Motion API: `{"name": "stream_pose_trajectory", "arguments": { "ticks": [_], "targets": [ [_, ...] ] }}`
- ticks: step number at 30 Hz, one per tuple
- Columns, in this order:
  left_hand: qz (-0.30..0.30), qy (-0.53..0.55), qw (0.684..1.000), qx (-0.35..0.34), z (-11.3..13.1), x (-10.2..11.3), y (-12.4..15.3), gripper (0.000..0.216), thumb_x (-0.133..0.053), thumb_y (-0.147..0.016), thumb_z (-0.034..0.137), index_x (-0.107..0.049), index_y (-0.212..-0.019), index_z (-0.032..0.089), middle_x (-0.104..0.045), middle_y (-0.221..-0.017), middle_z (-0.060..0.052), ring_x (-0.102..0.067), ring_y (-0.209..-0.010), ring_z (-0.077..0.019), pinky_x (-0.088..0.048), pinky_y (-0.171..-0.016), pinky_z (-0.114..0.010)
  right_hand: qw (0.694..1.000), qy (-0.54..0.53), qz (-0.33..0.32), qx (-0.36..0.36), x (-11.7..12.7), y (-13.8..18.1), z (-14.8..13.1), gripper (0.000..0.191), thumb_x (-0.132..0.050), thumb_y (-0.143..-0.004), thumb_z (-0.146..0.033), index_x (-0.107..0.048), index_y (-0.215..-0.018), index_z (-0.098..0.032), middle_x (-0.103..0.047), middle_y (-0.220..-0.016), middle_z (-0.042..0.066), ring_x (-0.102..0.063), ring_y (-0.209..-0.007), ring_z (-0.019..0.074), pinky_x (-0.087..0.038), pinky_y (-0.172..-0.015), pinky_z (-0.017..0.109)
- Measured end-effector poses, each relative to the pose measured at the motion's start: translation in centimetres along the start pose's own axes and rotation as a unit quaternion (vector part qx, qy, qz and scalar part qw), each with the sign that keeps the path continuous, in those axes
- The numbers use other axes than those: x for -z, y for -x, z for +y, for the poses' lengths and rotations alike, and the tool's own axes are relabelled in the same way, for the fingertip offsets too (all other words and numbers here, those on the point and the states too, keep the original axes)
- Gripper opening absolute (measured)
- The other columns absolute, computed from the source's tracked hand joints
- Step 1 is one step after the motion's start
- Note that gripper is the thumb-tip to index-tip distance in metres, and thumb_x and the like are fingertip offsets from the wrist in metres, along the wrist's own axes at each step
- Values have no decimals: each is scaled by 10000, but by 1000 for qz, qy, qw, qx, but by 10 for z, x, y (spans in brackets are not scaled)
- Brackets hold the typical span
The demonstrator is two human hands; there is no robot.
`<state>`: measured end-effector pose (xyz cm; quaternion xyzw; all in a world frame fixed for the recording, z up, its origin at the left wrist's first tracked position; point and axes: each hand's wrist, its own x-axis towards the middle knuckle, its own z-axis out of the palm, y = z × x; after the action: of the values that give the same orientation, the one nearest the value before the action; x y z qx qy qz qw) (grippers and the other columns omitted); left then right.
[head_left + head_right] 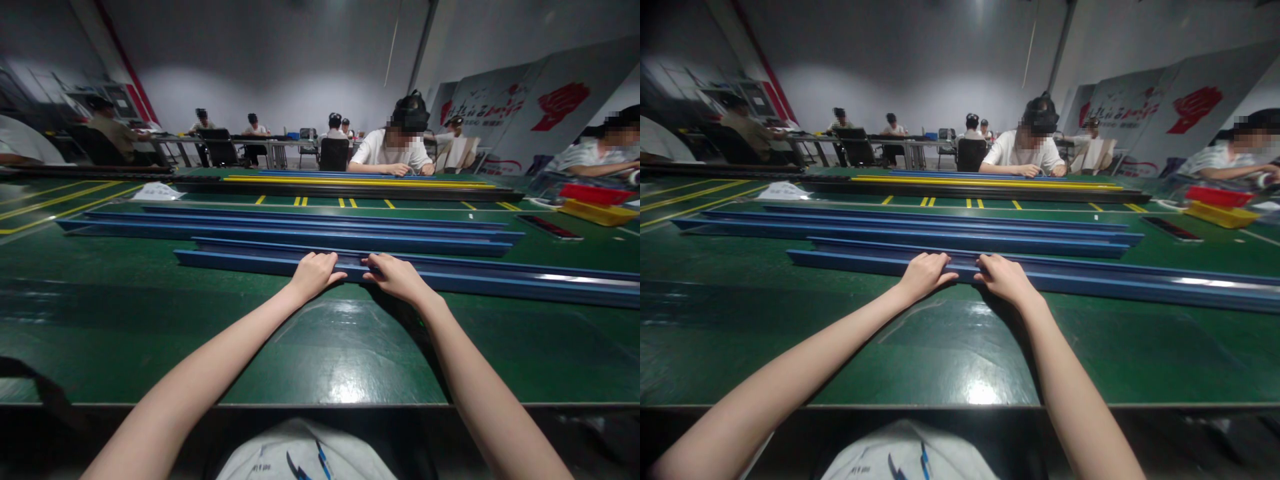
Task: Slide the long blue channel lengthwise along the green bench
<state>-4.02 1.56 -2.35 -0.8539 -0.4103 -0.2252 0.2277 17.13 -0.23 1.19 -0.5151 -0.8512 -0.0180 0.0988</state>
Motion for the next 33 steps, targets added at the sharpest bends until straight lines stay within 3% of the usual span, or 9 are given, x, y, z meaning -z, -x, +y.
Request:
{"name": "stream_pose_trajectory", "arguments": {
  "ticks": [12, 26, 33],
  "targets": [
    [-6, 10, 1000, 8, 0, 0, 0, 397, -480, -809, 519, -524, -859, 128, -637, -767, -62, -596, -721, -177, -371, -656, -276, 1000, -12, -12, 5, 0, 0, -1, 197, -432, -863, -289, -509, -1023, -206, -606, -1114, 75, -555, -1022, 186, -428, -727, 254],
    [2, 4, 1000, -1, -1, 0, 0, 395, -454, -820, 525, -521, -825, 136, -623, -765, -58, -574, -729, -182, -355, -647, -285, 1000, -4, -14, -11, -2, 0, 0, 290, -432, -862, -340, -543, -1106, -227, -592, -1130, 75, -557, -1001, 189, -415, -723, 250],
    [4, -11, 1000, -14, -1, 0, 0, 390, -421, -840, 518, -526, -820, 144, -613, -749, -55, -559, -715, -178, -338, -634, -288, 999, 33, -30, -11, -1, -1, -2, 236, -424, -861, -327, -556, -1021, -214, -625, -1033, 85, -586, -909, 196, -392, -658, 246]
  ]
}}
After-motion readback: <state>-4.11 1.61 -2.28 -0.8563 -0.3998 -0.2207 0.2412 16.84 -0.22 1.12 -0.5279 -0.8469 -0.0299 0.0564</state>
